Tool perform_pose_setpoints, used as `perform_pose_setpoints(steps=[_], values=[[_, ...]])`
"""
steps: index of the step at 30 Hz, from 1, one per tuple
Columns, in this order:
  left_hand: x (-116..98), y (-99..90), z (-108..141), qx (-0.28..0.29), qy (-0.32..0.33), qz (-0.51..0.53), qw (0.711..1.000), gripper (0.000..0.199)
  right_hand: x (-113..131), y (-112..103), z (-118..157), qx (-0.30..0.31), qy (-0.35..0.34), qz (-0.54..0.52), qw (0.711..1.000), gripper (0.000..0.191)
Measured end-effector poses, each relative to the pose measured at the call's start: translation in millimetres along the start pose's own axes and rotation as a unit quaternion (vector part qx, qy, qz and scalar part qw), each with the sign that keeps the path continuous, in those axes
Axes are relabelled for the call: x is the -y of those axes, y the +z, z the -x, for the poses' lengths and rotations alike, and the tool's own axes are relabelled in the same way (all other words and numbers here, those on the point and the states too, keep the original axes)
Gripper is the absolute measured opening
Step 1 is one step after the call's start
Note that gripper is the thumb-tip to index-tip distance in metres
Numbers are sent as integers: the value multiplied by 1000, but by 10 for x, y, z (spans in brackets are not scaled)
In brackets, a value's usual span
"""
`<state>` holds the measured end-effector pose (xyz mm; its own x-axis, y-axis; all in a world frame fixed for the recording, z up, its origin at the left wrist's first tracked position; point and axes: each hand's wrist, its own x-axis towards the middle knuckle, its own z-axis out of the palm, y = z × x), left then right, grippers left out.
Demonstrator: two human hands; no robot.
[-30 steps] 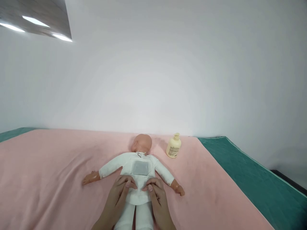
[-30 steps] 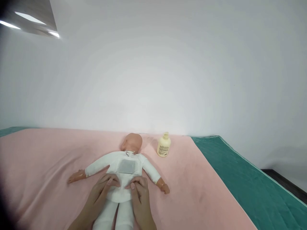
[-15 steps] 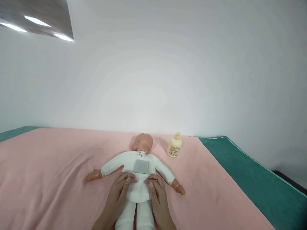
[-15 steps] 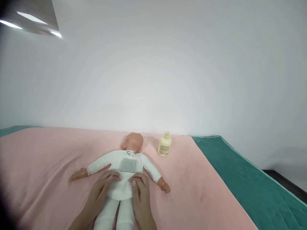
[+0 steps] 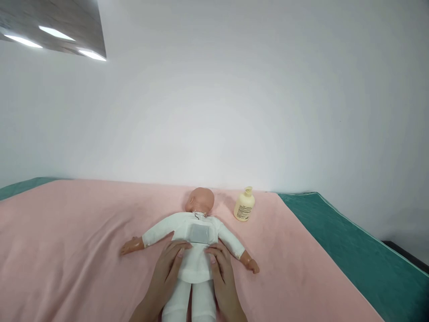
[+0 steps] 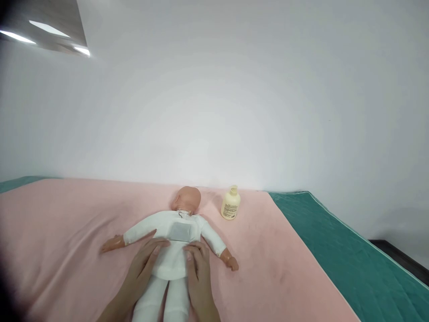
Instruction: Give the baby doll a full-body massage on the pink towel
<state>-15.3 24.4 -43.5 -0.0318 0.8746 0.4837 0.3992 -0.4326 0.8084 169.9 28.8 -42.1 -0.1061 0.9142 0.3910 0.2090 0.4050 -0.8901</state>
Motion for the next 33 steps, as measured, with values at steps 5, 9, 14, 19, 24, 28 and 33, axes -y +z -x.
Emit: perform_pose_setpoints(steps=[5,9,14,19,24,28,33], values=[[-2,12,-44,35,21,-51,998,33,-44,11,-13,8,8,38,999,28],[22,4,-88,56,7,-67,996,36,2,31,-65,15,1,57,998,29],[-67,-107,-246,21,-34,-15,999,40,110,-14,-276,-5,5,40,999,37],[-161,-117,-635,8,-20,-33,999,46,139,21,-734,-42,-3,71,997,44],[-33,20,-831,1,-4,-63,998,49,24,179,-993,-29,-41,108,993,41],[153,118,-815,3,13,-93,996,46,-120,254,-952,-14,-67,148,987,34],[197,145,-772,19,55,-145,988,44,-130,229,-888,0,-75,156,985,32]])
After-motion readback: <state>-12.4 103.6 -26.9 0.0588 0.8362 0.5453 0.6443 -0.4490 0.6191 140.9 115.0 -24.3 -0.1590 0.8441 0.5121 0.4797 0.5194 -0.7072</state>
